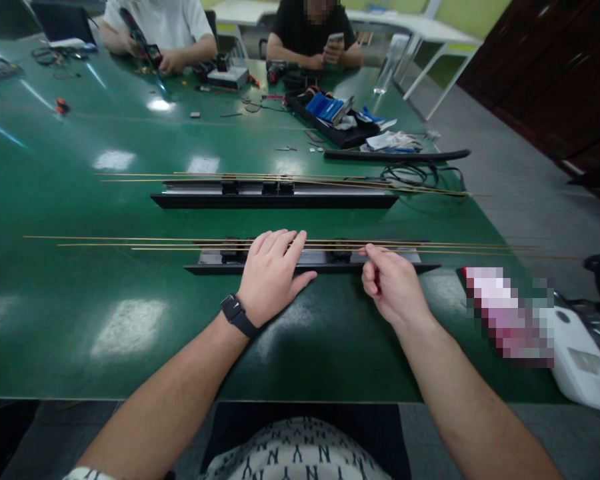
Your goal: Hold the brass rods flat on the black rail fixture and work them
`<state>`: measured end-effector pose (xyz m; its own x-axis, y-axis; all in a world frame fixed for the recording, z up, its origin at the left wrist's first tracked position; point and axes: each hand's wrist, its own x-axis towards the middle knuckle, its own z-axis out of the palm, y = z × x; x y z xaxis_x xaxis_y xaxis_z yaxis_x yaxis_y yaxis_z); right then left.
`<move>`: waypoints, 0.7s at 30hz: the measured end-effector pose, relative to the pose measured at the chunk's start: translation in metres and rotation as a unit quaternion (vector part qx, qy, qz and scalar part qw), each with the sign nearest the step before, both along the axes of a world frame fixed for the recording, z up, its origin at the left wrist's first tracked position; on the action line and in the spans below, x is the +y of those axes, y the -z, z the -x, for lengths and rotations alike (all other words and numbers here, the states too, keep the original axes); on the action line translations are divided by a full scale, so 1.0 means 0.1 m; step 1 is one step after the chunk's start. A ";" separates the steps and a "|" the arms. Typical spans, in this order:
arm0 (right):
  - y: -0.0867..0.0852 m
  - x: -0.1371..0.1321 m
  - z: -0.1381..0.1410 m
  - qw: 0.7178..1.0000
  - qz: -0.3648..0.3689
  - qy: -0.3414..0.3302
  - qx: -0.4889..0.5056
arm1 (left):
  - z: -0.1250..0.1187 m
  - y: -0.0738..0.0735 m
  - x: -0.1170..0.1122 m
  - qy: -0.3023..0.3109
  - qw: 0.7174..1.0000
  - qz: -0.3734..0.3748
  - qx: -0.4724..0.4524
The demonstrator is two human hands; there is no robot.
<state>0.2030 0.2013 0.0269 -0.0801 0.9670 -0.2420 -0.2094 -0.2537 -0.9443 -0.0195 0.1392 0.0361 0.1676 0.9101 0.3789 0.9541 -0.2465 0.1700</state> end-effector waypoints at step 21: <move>0.01 0.00 0.03 1.000 -0.004 0.016 0.009 | 0.01 -0.01 0.00 0.001 1.000 0.002 -0.002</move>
